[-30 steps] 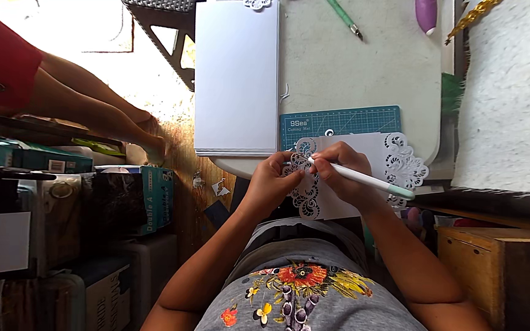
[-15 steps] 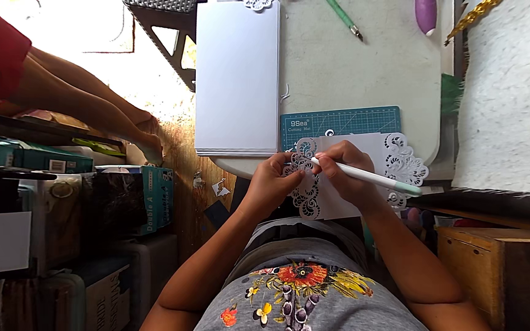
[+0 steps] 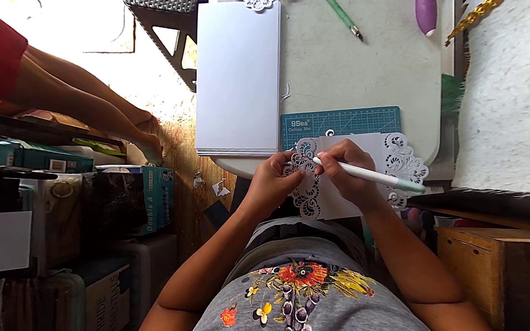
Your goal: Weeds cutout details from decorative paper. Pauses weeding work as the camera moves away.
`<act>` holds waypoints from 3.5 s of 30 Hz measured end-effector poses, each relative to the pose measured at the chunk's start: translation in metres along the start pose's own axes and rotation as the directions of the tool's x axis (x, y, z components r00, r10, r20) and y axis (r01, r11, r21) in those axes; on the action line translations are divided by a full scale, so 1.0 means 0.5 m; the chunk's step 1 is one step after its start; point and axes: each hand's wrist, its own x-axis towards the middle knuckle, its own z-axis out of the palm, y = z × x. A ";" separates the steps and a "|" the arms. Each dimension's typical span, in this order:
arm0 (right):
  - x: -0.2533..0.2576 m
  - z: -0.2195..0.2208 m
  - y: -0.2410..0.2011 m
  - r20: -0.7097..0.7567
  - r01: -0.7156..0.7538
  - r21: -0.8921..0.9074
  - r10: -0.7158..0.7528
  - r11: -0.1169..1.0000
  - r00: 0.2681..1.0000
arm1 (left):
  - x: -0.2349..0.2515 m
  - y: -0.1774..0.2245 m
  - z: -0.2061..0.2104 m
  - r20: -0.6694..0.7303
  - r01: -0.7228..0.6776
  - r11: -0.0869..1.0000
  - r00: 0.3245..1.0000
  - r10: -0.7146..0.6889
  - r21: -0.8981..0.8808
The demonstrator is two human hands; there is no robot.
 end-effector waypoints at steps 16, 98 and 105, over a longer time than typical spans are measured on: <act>0.002 -0.003 -0.002 0.016 -0.017 0.089 0.016 0.996 1.000 | 0.001 -0.002 0.000 0.001 -0.006 1.000 1.000 0.006 -0.008; 0.086 -0.105 -0.073 -0.170 -0.103 -0.742 -0.038 0.663 0.985 | 0.001 0.022 0.002 0.076 -0.029 0.903 0.995 0.068 -0.429; 0.080 -0.103 -0.062 -0.233 -0.144 -0.812 -0.089 0.565 0.968 | -0.002 0.021 0.003 0.081 0.018 0.893 0.997 0.020 -0.450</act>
